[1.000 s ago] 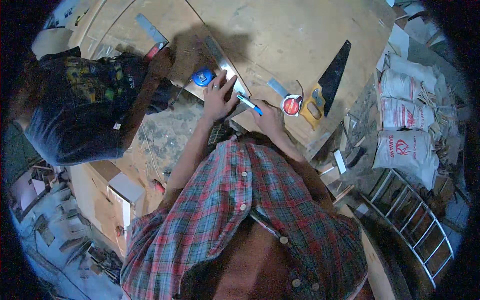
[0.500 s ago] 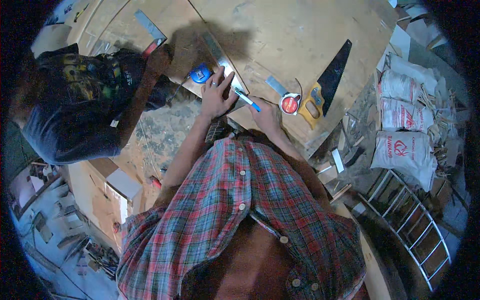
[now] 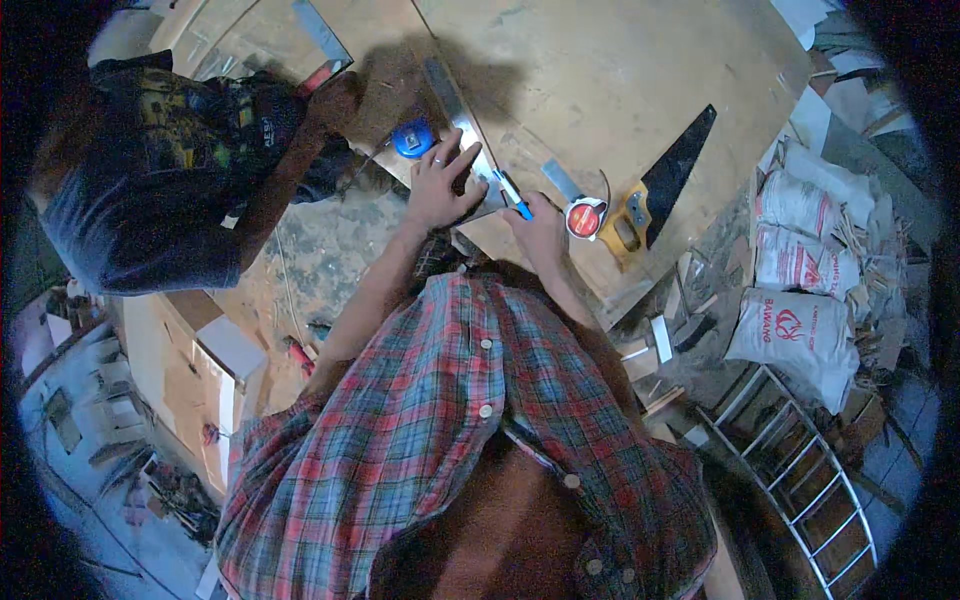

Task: The person measures and marks wooden planks on the floor and a workbench using metal rulers, a measuring tape, and a marker.

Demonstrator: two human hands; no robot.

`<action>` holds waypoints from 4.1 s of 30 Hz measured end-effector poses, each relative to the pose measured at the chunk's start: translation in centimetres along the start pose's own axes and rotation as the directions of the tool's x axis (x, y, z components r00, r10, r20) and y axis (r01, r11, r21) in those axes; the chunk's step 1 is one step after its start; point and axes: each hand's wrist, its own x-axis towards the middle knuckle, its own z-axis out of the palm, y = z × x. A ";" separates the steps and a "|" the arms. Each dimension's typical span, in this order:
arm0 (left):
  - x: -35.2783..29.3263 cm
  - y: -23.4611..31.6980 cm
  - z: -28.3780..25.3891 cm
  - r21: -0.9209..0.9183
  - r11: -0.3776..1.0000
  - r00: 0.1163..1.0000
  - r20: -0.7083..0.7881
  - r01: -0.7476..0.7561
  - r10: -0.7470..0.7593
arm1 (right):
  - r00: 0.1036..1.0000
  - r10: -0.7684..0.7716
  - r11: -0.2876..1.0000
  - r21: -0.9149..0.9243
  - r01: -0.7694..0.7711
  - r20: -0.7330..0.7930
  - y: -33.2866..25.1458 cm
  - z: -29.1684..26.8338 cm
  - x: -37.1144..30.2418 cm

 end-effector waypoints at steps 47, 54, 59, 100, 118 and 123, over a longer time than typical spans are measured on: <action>-0.1 1.2 -1.5 0.091 0.988 0.984 0.118 0.122 -0.132 | 0.967 -0.255 0.903 0.363 0.229 0.025 0.1 1.2 6.7; 0.0 1.3 -1.6 0.106 0.988 0.987 0.104 0.112 -0.123 | 0.970 -0.242 0.937 0.268 0.224 0.038 -1.1 0.6 6.6; -0.1 1.2 -1.6 0.104 0.989 0.989 0.092 0.103 -0.113 | 0.969 -0.200 0.958 0.234 0.164 0.143 -0.9 0.8 6.7; 0.0 1.6 -1.4 0.096 0.990 0.986 0.127 0.101 -0.112 | 0.901 -0.422 0.906 0.047 0.420 0.097 -2.8 -1.0 5.8; -0.3 2.4 -1.1 0.011 0.992 0.992 0.026 0.125 -0.125 | 0.982 0.000 0.929 0.363 0.069 -0.186 0.9 -2.6 -2.5; -3.6 4.3 -2.6 -0.053 0.998 0.977 0.208 -0.031 0.041 | 0.985 -0.150 0.973 0.163 0.163 -0.087 3.0 -2.6 -2.8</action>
